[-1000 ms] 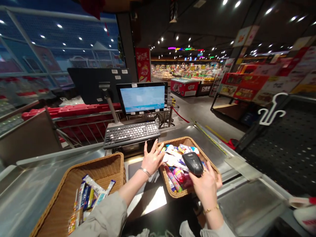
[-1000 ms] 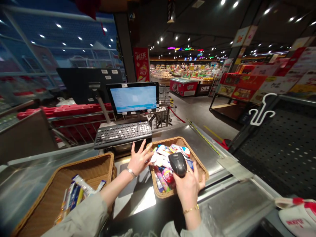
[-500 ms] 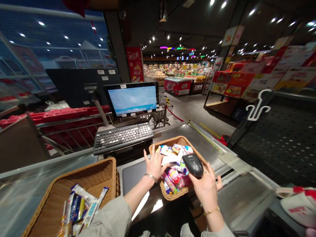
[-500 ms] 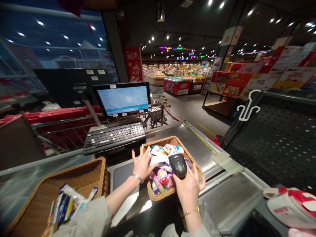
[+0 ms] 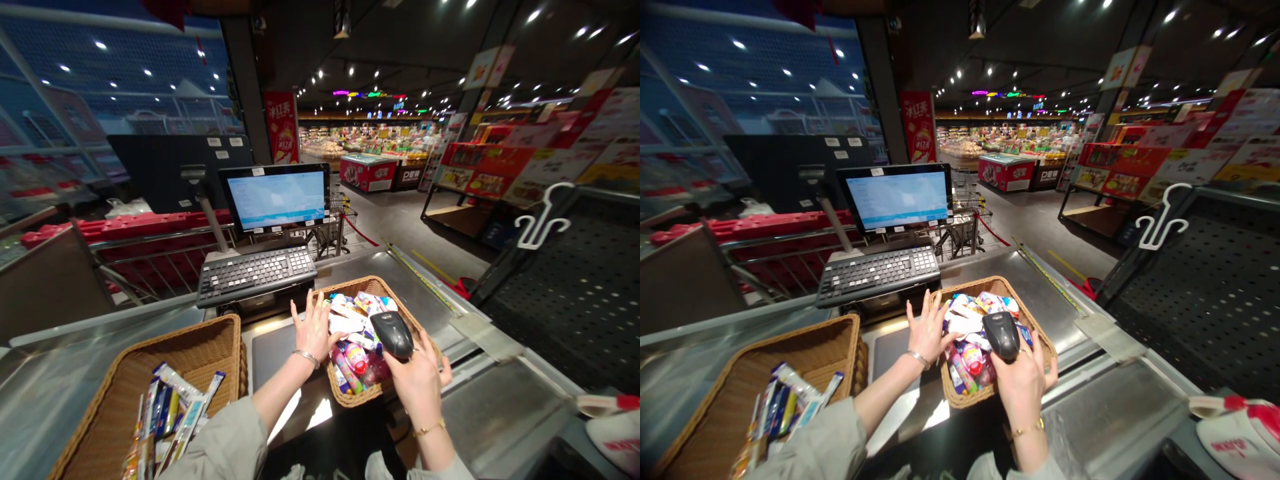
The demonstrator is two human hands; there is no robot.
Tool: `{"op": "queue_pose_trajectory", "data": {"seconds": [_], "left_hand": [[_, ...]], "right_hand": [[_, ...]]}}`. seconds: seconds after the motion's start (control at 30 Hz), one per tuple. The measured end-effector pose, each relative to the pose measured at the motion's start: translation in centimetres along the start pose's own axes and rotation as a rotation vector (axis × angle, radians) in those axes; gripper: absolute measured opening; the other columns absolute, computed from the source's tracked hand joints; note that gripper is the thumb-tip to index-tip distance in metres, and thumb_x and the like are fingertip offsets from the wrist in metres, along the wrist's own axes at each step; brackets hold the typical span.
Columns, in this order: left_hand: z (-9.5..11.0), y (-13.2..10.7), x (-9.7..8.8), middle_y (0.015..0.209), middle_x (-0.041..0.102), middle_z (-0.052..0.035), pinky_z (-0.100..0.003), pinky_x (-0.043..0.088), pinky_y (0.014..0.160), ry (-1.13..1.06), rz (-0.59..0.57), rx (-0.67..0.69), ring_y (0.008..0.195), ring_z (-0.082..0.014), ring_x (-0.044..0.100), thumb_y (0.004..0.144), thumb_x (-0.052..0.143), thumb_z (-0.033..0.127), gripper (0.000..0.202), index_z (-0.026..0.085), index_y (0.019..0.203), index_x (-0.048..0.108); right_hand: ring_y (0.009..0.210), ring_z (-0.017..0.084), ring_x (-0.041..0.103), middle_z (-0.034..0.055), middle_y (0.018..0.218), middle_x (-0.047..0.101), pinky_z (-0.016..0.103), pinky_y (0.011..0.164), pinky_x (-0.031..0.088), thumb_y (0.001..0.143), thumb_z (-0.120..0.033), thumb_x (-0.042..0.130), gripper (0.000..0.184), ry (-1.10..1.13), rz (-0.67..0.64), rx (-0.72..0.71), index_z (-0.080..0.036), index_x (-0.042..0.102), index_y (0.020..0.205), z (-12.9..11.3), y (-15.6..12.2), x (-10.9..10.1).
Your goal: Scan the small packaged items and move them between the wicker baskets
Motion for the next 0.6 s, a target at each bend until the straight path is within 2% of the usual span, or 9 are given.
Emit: {"op": "queue_pose_trajectory", "data": {"seconds": [0.13,0.3,0.43,0.6], "left_hand": [[-1.5,-0.7,-1.8,0.165,0.019,-0.0098,-0.077,0.0,0.114,0.04,-0.001,-0.049,0.153,-0.0377,0.008,0.089,0.046,0.063,0.073,0.022,0.149,0.043],[-4.2,-2.6,-3.2,0.166,0.015,-0.0128,-0.077,0.006,0.114,0.058,0.002,-0.108,0.152,-0.0425,0.006,0.076,0.056,0.077,0.093,0.026,0.152,0.038],[-6.8,-4.9,-3.3,0.166,0.013,-0.0134,-0.077,0.005,0.113,0.103,0.025,-0.163,0.152,-0.0446,0.003,0.069,0.065,0.077,0.101,0.03,0.153,0.035],[-9.8,-8.0,-3.5,0.167,0.011,-0.0132,-0.077,0.007,0.113,0.149,0.052,-0.232,0.152,-0.0437,-0.001,0.069,0.068,0.075,0.102,0.03,0.154,0.032]], "right_hand": [[0.13,0.031,0.048,0.0137,0.111,0.073,0.055,0.113,0.018,0.075,-0.057,0.053,0.044,0.013,-0.02,-0.009,-0.022,0.074,0.09,-1.2,-0.2,1.0],[0.131,0.032,0.047,0.013,0.109,0.074,0.057,0.112,0.017,0.074,-0.054,0.055,0.037,0.056,-0.11,-0.038,-0.024,0.074,0.086,-3.5,-0.6,2.2],[0.131,0.032,0.048,0.0108,0.108,0.074,0.057,0.112,0.017,0.075,-0.053,0.055,0.037,0.092,-0.172,-0.11,-0.024,0.074,0.088,-5.5,-1.2,3.0],[0.131,0.033,0.046,0.0119,0.112,0.072,0.057,0.112,0.017,0.076,-0.057,0.054,0.039,0.087,-0.241,-0.155,-0.025,0.075,0.084,-8.2,-2.2,4.0]]}}
Point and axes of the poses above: each hand's wrist, its own y-axis towards the middle knuckle, its own x-axis out of the palm, z = x × y, the point moved 6 cm from there along y, towards the middle knuckle
